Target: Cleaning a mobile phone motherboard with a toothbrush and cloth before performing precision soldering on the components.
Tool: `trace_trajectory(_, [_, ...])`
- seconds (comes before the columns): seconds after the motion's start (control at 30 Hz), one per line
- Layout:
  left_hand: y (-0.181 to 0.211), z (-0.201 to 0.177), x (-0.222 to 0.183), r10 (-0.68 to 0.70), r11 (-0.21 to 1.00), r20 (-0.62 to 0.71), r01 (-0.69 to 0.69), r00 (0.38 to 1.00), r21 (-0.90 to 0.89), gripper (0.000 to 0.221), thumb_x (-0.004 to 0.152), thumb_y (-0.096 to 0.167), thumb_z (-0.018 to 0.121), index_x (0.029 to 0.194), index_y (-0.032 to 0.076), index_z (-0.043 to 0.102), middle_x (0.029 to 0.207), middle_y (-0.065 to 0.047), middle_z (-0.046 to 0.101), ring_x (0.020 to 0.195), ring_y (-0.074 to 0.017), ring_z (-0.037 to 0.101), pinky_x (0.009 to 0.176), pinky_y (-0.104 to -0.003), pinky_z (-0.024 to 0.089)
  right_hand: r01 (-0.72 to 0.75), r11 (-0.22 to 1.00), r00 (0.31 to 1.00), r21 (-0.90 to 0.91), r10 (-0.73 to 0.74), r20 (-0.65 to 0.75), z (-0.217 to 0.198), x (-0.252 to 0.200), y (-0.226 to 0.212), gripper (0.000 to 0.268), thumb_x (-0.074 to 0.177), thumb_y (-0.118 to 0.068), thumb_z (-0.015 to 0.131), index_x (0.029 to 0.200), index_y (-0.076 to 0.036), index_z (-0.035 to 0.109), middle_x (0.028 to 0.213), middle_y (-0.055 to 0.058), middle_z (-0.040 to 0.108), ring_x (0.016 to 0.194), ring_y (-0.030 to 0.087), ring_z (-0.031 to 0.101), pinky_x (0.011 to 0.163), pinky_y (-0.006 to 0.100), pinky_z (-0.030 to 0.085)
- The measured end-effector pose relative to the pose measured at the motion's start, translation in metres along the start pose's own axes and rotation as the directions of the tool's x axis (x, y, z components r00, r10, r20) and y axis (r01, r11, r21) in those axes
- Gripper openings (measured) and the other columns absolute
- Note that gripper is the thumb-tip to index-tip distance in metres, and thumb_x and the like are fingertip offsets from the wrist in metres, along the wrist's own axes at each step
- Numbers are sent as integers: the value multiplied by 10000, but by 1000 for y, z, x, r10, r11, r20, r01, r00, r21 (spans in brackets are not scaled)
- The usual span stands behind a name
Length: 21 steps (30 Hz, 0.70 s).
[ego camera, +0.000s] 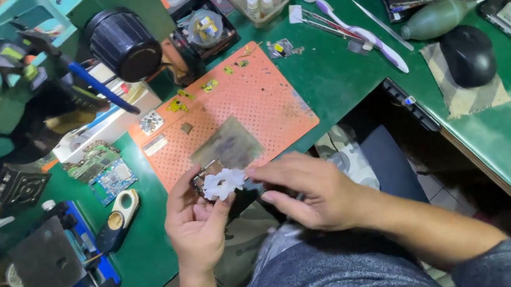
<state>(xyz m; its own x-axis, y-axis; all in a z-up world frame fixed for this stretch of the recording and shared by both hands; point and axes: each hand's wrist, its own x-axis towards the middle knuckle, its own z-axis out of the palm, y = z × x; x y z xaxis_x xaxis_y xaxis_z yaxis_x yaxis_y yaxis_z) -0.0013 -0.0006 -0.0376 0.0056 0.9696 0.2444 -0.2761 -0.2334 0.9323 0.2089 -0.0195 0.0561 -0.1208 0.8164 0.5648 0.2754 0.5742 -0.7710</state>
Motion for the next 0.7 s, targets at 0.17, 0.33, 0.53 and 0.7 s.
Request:
trace_trajectory(0.17, [18, 4, -3, -92, 989, 8, 90, 996, 119, 601, 852, -60, 762, 1408, -23, 537, 1219, -163, 657, 1083, -198, 677, 956, -306, 601, 69, 809, 997, -584, -65, 28, -135, -31, 38, 292, 967, -17, 758, 1246, 38, 689, 1234, 208, 723, 1120, 327, 705, 1021, 422, 548])
trace_trajectory(0.33, [17, 6, -1, -137, 989, 37, 134, 990, 64, 590, 866, -48, 742, 1417, -15, 531, 1202, -182, 673, 1054, -198, 690, 960, -325, 627, -43, 287, 998, -957, 45, -32, -269, -36, 88, 500, 984, -73, 859, 1436, 62, 691, 1388, 320, 605, 1267, 451, 575, 996, 567, 497])
trace_trajectory(0.53, [20, 4, -3, -130, 970, -33, 134, 991, 203, 602, 833, -56, 785, 1392, 5, 571, 1155, -119, 657, 879, -106, 611, 794, -231, 560, -571, 310, 763, -760, 542, -352, -284, 14, 103, 605, 1030, -423, 709, 1464, -9, 637, 1366, 221, 651, 1187, 384, 592, 912, 523, 454])
trace_trajectory(0.7, [22, 5, -1, -113, 982, 7, 110, 994, 155, 586, 846, -23, 781, 1389, -8, 560, 1232, -161, 690, 1088, -191, 689, 953, -294, 596, -219, 417, 964, -882, 231, -130, -275, 20, 104, 161, 1091, -93, 832, 1242, -36, 833, 1167, 154, 745, 958, 273, 669, 807, 384, 547])
